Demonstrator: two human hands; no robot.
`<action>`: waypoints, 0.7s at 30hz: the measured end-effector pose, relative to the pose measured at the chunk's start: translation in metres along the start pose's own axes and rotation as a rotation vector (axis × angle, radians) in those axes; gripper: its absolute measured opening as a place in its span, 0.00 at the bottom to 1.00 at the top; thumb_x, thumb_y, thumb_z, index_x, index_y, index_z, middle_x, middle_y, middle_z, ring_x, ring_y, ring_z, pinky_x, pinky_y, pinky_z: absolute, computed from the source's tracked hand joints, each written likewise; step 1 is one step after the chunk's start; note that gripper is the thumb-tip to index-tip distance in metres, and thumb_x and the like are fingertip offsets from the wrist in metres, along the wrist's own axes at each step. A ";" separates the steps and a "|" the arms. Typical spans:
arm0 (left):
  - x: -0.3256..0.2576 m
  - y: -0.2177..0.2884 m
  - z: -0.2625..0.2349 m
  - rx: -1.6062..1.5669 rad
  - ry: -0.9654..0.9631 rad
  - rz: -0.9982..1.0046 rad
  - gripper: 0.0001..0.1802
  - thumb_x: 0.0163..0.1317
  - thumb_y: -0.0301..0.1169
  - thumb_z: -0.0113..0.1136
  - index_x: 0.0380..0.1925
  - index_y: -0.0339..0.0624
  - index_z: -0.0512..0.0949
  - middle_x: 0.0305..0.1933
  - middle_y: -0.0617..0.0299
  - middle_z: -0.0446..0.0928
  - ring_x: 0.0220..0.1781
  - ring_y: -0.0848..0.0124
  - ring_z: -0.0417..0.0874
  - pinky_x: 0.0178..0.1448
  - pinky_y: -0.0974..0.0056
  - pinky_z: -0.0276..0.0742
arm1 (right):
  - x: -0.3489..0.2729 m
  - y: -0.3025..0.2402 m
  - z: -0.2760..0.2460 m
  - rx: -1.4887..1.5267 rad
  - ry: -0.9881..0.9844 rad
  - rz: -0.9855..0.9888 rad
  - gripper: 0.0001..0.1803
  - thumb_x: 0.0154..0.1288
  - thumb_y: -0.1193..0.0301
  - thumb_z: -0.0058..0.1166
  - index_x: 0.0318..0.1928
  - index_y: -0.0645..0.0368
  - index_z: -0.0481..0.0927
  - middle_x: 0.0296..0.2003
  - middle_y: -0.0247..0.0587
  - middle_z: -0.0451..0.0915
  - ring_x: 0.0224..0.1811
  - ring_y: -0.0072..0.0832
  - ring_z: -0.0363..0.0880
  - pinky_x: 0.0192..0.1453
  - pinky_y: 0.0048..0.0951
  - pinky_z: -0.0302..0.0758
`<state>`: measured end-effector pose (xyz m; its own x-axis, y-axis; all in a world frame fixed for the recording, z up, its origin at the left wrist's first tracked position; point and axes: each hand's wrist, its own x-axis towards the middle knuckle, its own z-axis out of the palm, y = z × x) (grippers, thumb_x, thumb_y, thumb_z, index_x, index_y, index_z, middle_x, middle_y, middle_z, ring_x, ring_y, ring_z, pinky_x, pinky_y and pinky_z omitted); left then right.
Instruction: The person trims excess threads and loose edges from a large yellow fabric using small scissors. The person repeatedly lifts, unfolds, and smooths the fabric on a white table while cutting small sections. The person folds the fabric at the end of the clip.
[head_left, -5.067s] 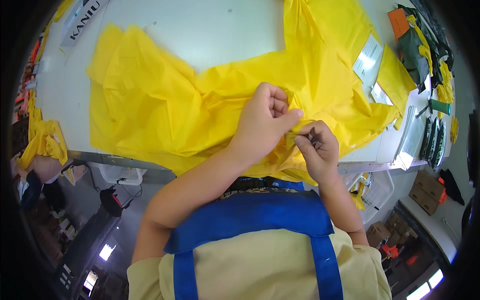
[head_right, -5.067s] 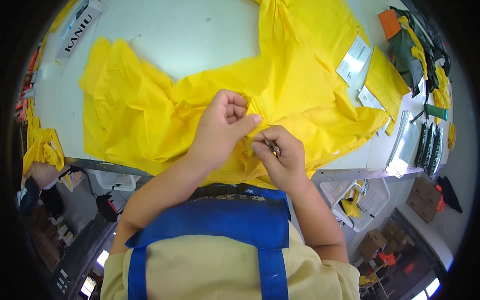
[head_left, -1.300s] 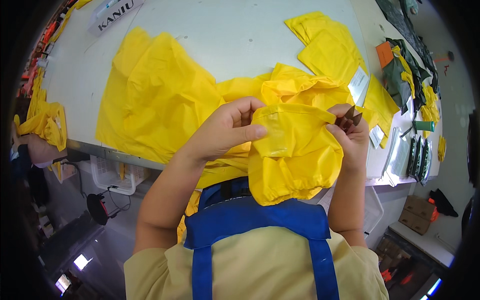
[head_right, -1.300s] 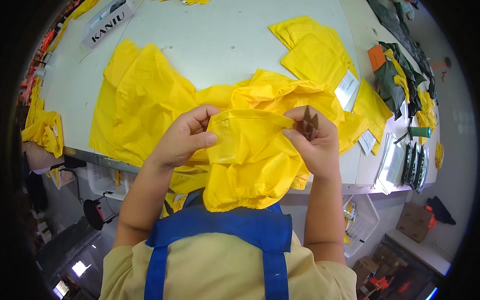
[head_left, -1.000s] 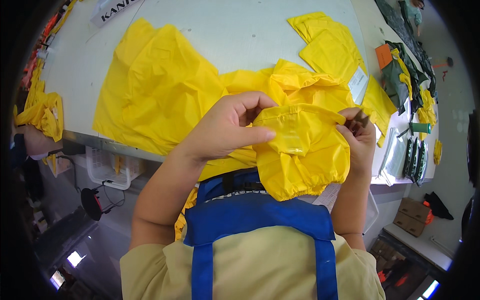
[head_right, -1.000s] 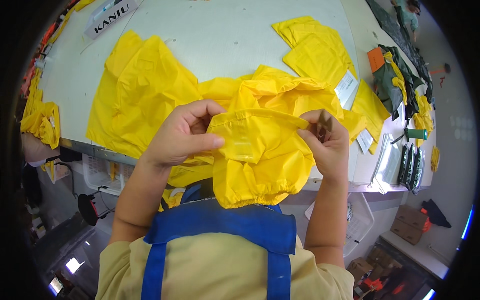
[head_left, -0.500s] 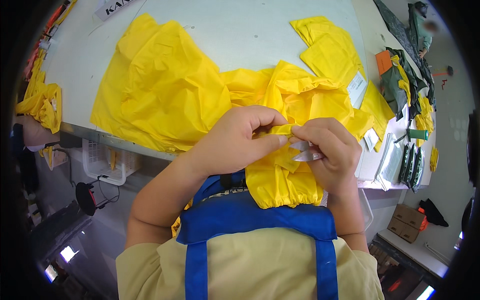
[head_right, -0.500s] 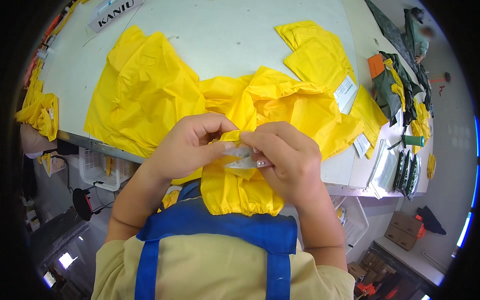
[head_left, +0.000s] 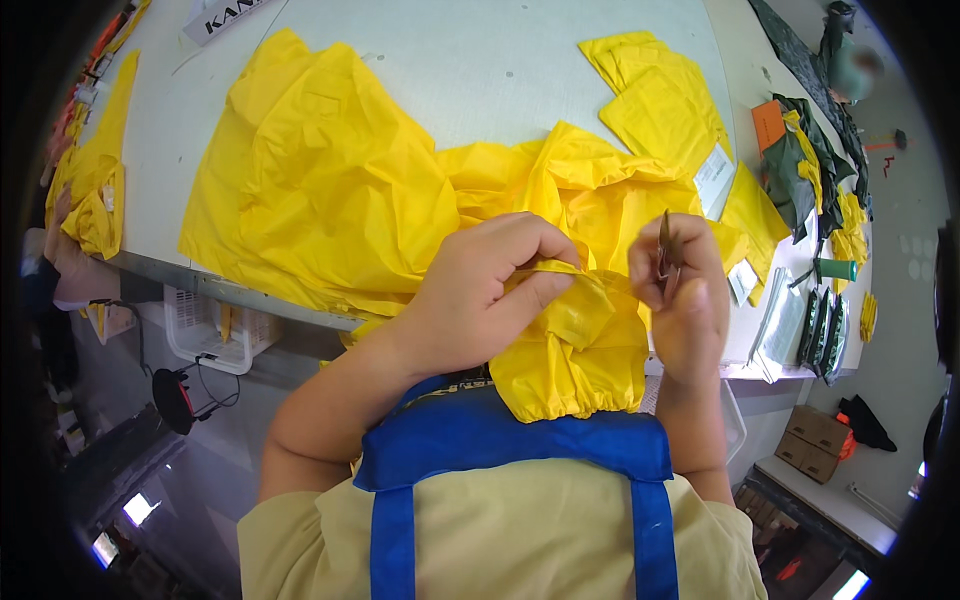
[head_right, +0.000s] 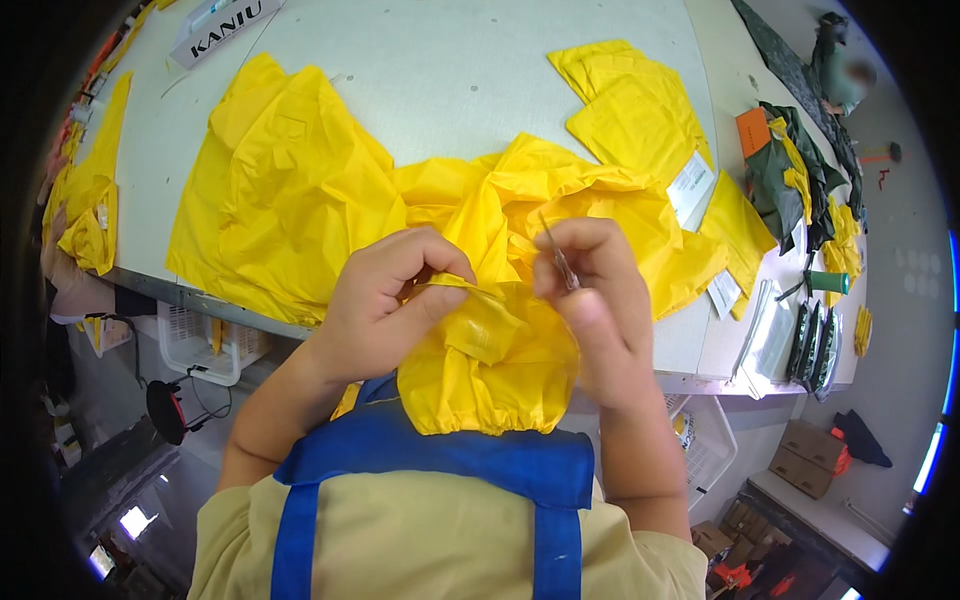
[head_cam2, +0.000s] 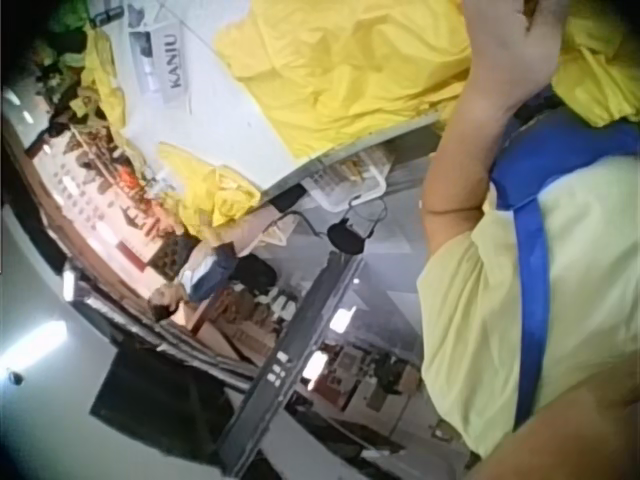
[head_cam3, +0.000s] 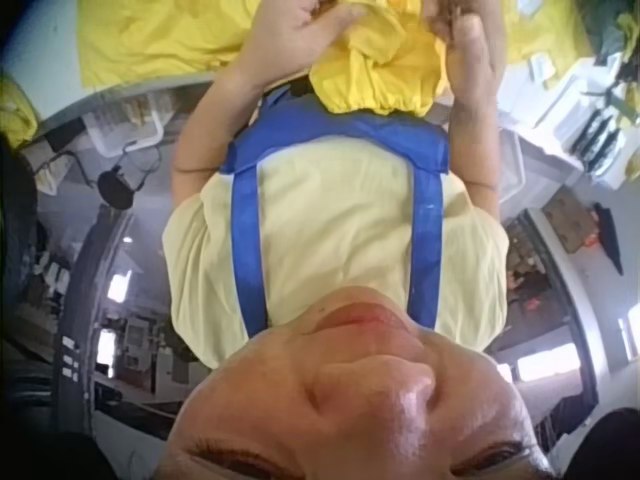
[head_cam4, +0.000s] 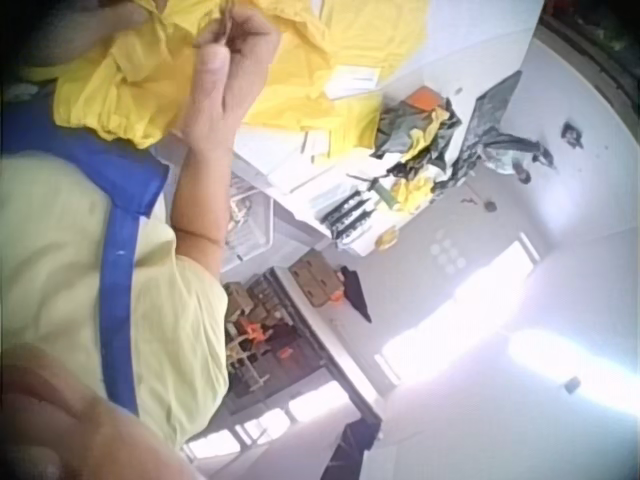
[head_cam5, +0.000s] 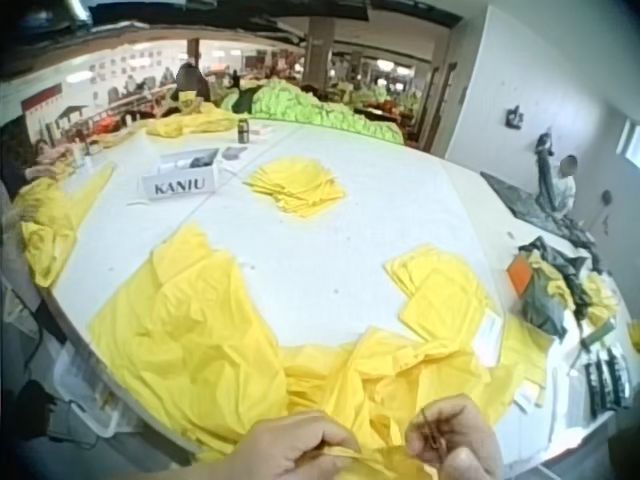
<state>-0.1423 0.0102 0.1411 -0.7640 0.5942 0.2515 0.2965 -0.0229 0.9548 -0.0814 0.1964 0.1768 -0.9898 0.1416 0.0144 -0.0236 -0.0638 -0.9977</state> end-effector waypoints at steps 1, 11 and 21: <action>-0.001 -0.002 -0.001 -0.016 0.013 -0.011 0.05 0.55 0.21 0.58 0.32 0.37 0.75 0.29 0.63 0.71 0.27 0.76 0.67 0.31 0.73 0.62 | 0.000 -0.002 -0.004 -0.077 -0.010 -0.038 0.08 0.54 0.78 0.58 0.36 0.62 0.75 0.27 0.33 0.73 0.26 0.18 0.69 0.30 0.18 0.66; 0.003 -0.002 -0.002 -0.006 -0.007 0.013 0.05 0.56 0.20 0.56 0.33 0.37 0.75 0.30 0.62 0.72 0.28 0.73 0.69 0.32 0.72 0.63 | 0.005 -0.013 -0.009 -0.767 -0.170 -0.352 0.16 0.43 0.75 0.70 0.35 0.64 0.80 0.26 0.42 0.79 0.28 0.30 0.80 0.29 0.22 0.75; 0.003 -0.003 -0.004 -0.064 -0.022 0.019 0.06 0.55 0.19 0.56 0.33 0.38 0.76 0.30 0.61 0.73 0.29 0.72 0.70 0.33 0.71 0.64 | 0.003 -0.016 -0.003 -0.737 -0.165 -0.278 0.15 0.44 0.74 0.70 0.33 0.63 0.80 0.25 0.43 0.79 0.25 0.31 0.79 0.28 0.25 0.74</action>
<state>-0.1475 0.0092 0.1398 -0.7458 0.6104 0.2669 0.2728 -0.0856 0.9582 -0.0840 0.2006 0.1930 -0.9707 -0.0954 0.2205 -0.2305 0.6288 -0.7426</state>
